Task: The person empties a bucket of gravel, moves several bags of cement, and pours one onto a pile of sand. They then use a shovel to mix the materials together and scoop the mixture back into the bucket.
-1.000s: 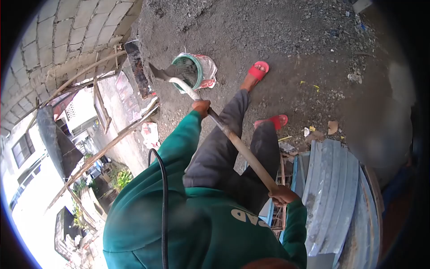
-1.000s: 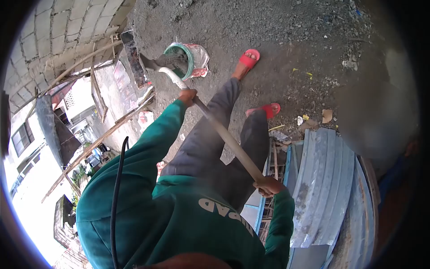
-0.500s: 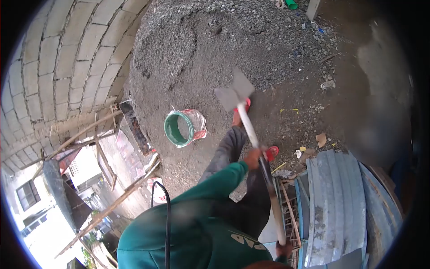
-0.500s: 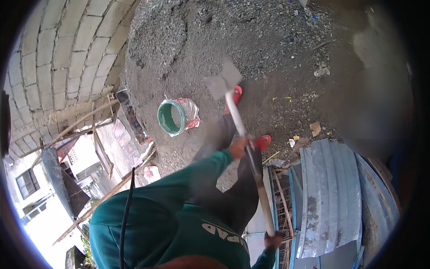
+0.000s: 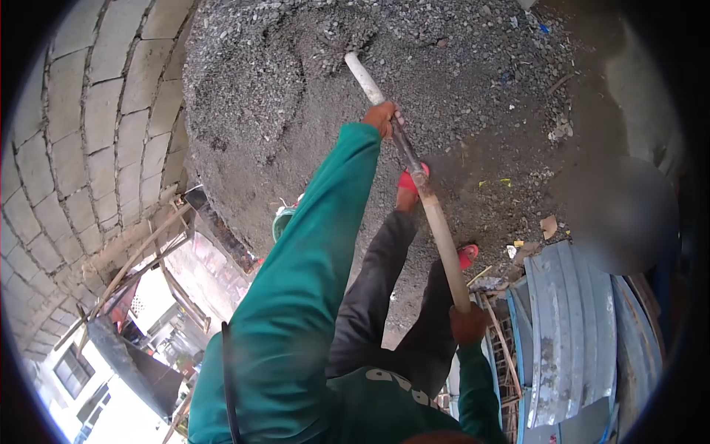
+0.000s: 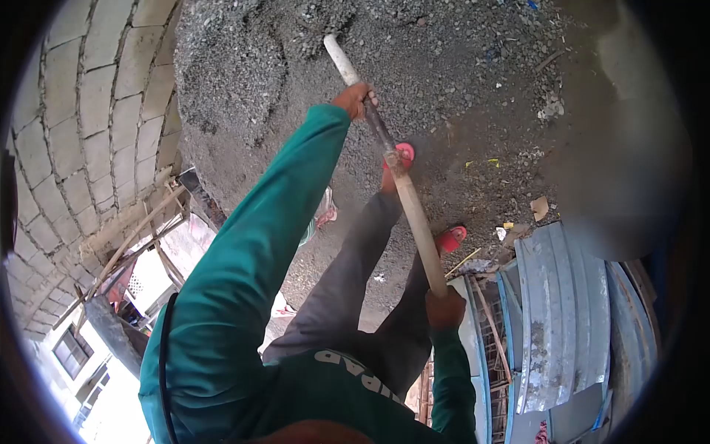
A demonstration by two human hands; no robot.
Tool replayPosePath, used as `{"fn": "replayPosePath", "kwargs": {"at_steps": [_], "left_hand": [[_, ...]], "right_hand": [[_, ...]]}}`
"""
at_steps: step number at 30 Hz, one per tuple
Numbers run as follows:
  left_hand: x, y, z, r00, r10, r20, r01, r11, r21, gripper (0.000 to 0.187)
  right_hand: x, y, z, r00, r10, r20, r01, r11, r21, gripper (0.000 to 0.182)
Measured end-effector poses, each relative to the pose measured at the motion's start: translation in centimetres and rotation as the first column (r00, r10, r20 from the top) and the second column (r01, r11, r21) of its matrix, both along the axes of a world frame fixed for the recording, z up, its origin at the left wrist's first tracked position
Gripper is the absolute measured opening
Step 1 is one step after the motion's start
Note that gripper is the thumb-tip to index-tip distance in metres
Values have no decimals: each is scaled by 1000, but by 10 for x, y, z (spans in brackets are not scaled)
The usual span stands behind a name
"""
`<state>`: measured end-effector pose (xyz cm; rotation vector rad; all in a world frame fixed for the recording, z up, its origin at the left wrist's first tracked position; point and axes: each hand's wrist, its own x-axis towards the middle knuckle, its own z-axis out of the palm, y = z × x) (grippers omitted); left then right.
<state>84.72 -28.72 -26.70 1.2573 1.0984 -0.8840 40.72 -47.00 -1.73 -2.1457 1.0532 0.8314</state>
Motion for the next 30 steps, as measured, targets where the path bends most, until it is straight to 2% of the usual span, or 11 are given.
{"fn": "replayPosePath", "kwargs": {"at_steps": [1, 3, 5, 9, 13, 14, 19, 21, 25, 27, 30], "left_hand": [[-13, 1, -2, 1000, 0, -25, 0, 1000, -3, 9], [-27, 0, 11, 974, 116, 193, -98, 990, -103, 8], [-41, -1, 21, 984, 117, 132, -107, 991, -82, 7], [-64, -19, 22, 977, 189, 95, -167, 965, -201, 7], [-89, -24, 80, 966, 256, 37, -237, 934, -266, 10], [-87, -22, 85, 977, 208, 44, -195, 962, -193, 13], [-93, 4, 118, 954, 278, 115, -253, 949, -191, 15], [-102, 15, 134, 968, 206, 142, -195, 977, -91, 14], [-137, 31, 174, 947, 267, 180, -241, 958, -157, 14], [-161, 38, 185, 939, 292, 184, -268, 953, -143, 13], [-201, 49, 200, 931, 333, 148, -317, 940, -124, 16]], "right_hand": [[-8, 7, -2, 999, 35, 15, -35, 999, -31, 32], [-7, 8, -6, 1000, 25, -9, -25, 999, -36, 32], [-15, 2, -10, 1000, 17, -21, -18, 999, -39, 31], [-53, -17, -38, 997, 62, -53, -70, 983, -172, 32], [-73, -39, -37, 990, 122, -72, -136, 964, -227, 28], [-75, -41, -36, 987, 147, -66, -157, 966, -203, 30], [-72, -31, -7, 968, 224, -109, -241, 953, -183, 30], [-81, -28, 0, 985, 171, 2, -170, 976, -136, 31], [-109, -32, 15, 973, 231, 18, -226, 964, -143, 30], [-128, -41, 18, 965, 235, 117, -222, 968, -114, 30], [-155, -61, 21, 955, 287, 79, -277, 955, -109, 29]]}}
